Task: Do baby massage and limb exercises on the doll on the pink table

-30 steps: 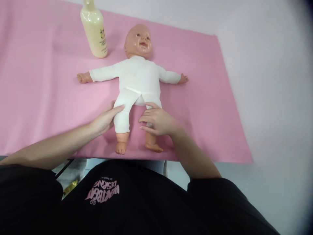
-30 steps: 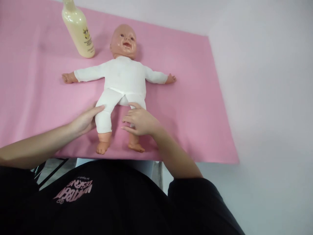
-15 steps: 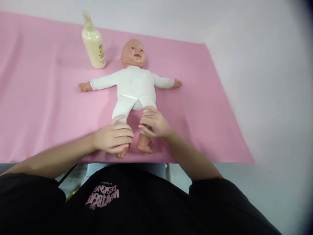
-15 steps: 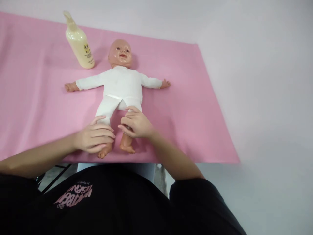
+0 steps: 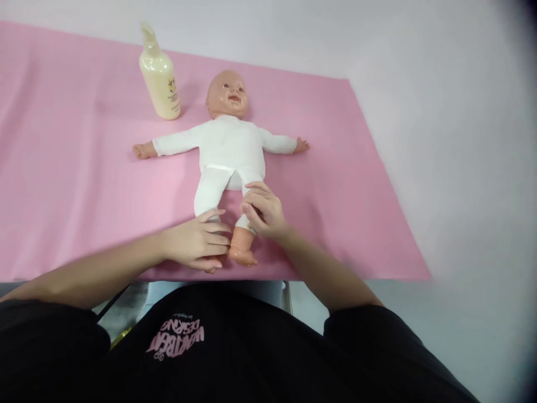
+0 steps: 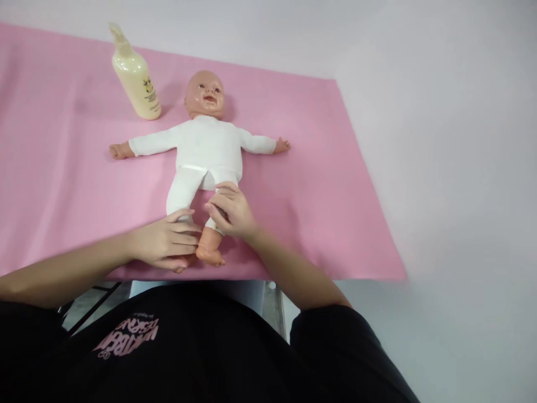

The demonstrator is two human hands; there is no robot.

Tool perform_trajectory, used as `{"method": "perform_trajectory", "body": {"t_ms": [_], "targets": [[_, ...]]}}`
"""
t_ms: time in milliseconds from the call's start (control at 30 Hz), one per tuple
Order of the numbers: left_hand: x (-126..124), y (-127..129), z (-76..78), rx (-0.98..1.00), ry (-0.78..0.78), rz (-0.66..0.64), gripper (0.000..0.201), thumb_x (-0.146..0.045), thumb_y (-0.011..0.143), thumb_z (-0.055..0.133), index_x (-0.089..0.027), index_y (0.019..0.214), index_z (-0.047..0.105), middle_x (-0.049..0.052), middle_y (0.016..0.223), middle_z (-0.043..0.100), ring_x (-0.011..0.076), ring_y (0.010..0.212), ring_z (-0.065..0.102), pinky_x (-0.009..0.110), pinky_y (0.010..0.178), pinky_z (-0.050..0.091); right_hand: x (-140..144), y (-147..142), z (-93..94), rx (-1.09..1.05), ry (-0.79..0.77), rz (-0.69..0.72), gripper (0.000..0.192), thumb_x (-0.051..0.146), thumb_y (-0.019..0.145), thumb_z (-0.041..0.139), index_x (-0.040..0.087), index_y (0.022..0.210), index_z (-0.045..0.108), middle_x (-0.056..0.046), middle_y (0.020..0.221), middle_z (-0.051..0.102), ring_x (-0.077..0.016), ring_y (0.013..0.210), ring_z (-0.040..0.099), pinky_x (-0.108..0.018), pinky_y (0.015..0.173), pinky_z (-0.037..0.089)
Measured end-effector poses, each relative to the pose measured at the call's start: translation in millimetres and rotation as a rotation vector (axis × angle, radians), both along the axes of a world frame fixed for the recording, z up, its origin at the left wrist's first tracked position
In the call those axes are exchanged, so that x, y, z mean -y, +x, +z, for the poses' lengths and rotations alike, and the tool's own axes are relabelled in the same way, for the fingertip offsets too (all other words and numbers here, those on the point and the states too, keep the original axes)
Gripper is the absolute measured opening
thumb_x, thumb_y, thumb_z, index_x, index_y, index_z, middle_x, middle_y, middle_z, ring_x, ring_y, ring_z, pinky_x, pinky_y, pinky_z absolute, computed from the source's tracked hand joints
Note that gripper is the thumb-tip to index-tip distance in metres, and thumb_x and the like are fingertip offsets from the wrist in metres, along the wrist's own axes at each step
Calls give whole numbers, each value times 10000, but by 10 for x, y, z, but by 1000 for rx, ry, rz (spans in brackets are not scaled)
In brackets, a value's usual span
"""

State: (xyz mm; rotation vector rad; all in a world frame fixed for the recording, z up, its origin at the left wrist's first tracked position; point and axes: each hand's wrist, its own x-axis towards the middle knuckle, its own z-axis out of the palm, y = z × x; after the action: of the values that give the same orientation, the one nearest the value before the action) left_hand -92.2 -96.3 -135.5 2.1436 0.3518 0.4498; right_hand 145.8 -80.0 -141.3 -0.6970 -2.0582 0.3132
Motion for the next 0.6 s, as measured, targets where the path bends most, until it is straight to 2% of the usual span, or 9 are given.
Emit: {"method": "perform_trajectory", "body": {"t_ms": [100,200,300,400,500,600], "targets": [[3,3,-23,4,9,-9,187,-428,824,785,-326,981,798,38,1046,807,275,1192,670,550,1305,203,33,-3,19,-106,-22,-13,291,239,1023,406,224,832,624,6,706,630,-165,674,589,-444,985,508],[0,-4,-48,23,7,10,277,-475,812,792,-330,1048,795,50,1154,795,283,1234,657,539,1295,239,89,8,51,-216,72,77,338,310,1036,349,231,949,666,-33,828,680,-200,750,652,-488,983,524],[-7,-32,-63,39,35,33,324,-479,821,773,-335,1112,788,56,1227,776,284,1281,633,531,1296,240,174,23,102,-154,204,231,450,436,1039,284,251,1124,685,-66,1013,725,-242,912,702,-524,1045,514],[-16,-66,-65,62,56,67,297,-454,848,739,-345,1121,786,48,1240,771,274,1287,633,527,1300,242,242,16,147,-21,276,276,566,496,1026,231,230,1306,645,-86,1186,737,-263,1159,689,-518,1155,463],[-21,-83,-70,65,78,94,282,-444,855,718,-339,1106,790,51,1244,768,277,1292,629,529,1298,261,248,-11,138,56,365,246,542,466,1011,326,172,1370,605,-116,1258,734,-259,1316,634,-476,1233,413],[-20,-81,-78,116,107,132,262,-412,844,719,-320,1079,792,60,1201,774,283,1253,642,534,1280,300,228,-35,94,133,402,182,428,407,983,490,233,1362,590,-83,1265,743,-246,1320,636,-478,1233,425]]}}
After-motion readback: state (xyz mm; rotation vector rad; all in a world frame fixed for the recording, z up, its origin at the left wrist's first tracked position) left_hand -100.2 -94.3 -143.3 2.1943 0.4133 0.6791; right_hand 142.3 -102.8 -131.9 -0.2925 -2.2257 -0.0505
